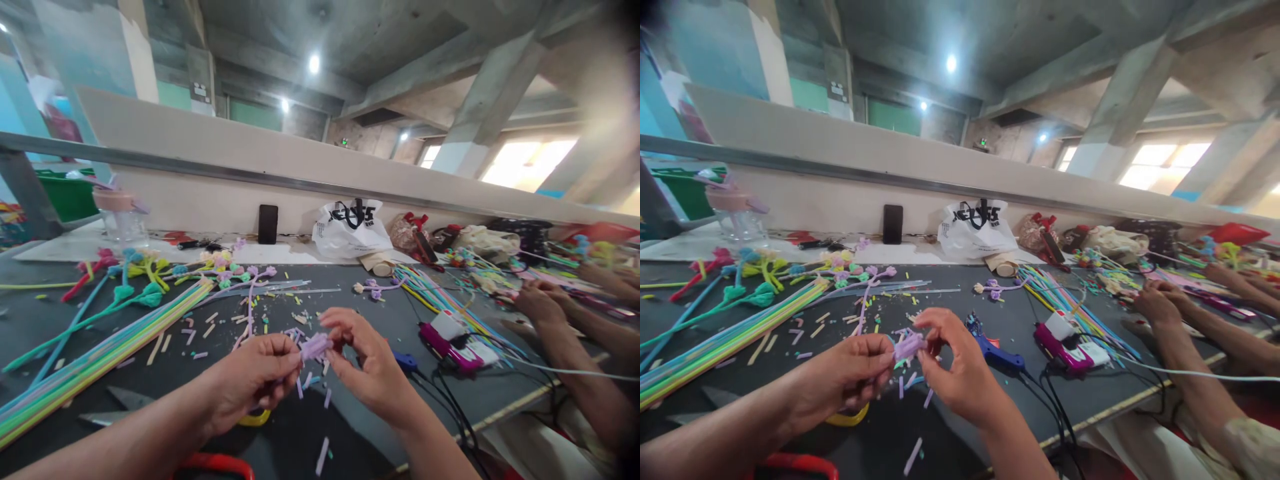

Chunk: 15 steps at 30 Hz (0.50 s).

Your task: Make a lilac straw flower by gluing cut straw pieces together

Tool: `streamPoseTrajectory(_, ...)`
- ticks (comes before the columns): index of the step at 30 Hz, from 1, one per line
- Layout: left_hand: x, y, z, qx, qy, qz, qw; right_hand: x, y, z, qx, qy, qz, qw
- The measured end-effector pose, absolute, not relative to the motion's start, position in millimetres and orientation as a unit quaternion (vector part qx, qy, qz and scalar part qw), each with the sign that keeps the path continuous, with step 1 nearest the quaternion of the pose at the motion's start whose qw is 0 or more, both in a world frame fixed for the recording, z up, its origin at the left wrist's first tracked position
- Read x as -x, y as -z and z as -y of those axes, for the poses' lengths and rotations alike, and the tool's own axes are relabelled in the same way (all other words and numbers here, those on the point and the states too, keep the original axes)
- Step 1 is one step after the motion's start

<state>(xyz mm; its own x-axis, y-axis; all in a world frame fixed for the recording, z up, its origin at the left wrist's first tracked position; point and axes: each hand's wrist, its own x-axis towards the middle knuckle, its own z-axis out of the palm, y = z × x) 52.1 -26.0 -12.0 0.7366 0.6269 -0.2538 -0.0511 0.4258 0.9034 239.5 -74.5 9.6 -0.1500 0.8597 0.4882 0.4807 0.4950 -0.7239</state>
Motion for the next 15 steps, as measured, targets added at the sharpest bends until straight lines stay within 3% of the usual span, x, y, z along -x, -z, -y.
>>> streamPoseTrajectory(5, -53, 9, 27, -0.628, -0.365, -0.388, 0.568, -227, 2, 67, 0.555, -0.347, 0.527, 0.542)
streamPoseTrajectory(9, -51, 8, 31, -0.738, -0.411, -0.409, 0.346, -205, 12, 69, 0.495, -0.505, 0.431, 0.561)
streamPoseTrajectory(15, -47, 15, 34, -0.8, -0.405, -0.381, 0.223, -188, 16, 72, 0.444, -0.534, 0.353, 0.627)
